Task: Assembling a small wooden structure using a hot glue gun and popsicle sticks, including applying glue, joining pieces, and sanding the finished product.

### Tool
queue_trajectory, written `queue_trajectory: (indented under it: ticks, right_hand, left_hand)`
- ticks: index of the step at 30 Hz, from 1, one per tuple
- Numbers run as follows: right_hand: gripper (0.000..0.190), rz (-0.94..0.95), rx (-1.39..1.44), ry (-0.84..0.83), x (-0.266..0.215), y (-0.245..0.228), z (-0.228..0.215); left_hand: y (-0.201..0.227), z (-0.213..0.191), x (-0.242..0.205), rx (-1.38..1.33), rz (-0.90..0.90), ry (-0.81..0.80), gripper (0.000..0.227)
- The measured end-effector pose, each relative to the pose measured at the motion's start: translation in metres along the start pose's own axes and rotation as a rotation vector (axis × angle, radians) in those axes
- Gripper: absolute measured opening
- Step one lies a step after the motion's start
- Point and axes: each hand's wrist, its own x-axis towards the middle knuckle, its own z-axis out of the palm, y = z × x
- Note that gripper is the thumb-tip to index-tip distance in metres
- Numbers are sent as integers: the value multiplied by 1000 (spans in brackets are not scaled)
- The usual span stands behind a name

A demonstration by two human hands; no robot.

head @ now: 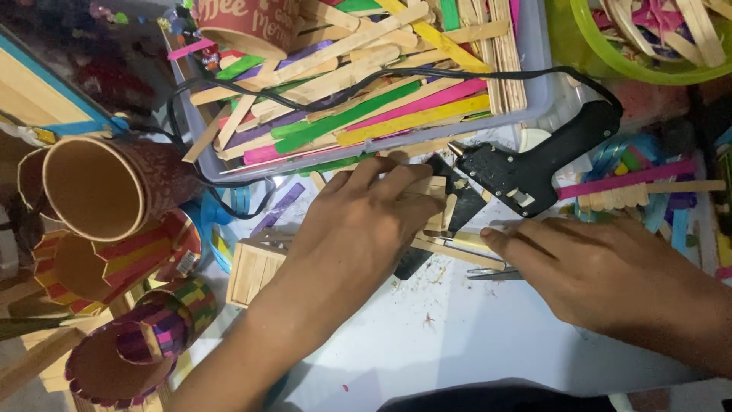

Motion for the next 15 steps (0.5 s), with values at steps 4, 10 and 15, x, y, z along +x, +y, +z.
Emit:
queue_trajectory:
  ticks: [4, 10, 15]
  right_hand:
    - [50, -14, 11, 122, 1, -6, -3]
    - [55, 28, 33, -167, 0, -7, -4]
    - [55, 23, 75, -94, -4, -8, -3]
  left_hand:
    - [1, -5, 2, 2, -9, -27, 33]
    - [1, -5, 3, -42, -22, -10, 27]
    - [2, -6, 5, -36, -20, 5, 19]
